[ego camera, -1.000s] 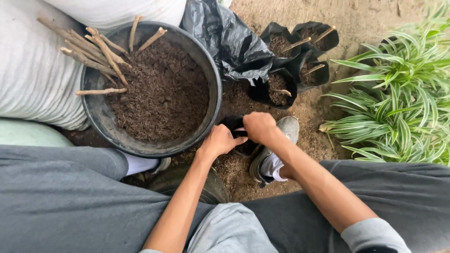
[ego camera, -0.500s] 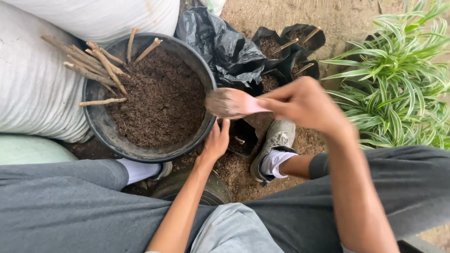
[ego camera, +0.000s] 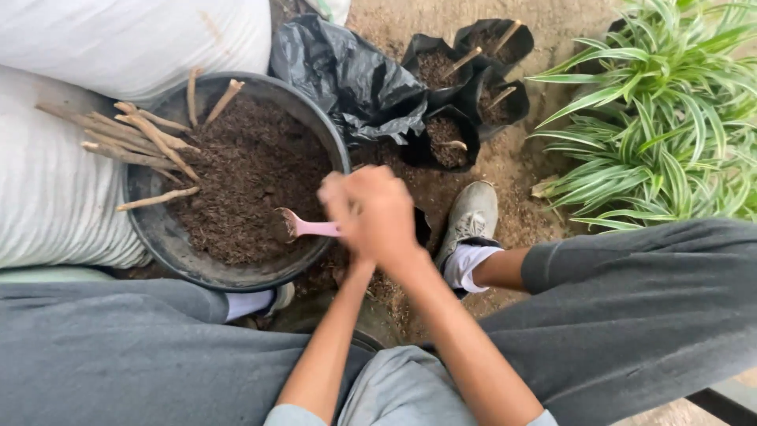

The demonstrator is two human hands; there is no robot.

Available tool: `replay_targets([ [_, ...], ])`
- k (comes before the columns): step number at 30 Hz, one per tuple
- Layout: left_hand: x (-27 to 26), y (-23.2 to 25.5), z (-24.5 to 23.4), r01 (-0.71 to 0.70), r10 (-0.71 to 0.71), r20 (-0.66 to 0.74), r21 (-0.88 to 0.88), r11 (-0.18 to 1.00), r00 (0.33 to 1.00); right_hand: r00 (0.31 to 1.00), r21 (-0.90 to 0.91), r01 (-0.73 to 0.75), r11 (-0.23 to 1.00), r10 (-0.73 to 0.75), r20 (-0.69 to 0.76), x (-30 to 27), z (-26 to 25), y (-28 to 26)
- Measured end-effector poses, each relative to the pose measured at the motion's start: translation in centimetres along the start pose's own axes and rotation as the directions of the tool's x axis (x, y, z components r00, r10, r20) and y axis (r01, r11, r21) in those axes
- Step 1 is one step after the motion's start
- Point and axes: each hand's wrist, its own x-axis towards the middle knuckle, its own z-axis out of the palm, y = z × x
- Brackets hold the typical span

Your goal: The person scoops soil from a large bucket using a pink plastic spoon and pours it into small black plastic bags. They then insert small wooden sticks into the soil within the bags and continue to add more soil to fill them.

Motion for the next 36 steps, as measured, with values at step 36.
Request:
replay_targets([
  [36,-1.8,5.9,-1.6,0.333,-0.359,0.308,0.135,0.933,0.881,0.290,-0.008,-0.897,0.442,0.602,0.744,-0.7,1.7,13.0],
])
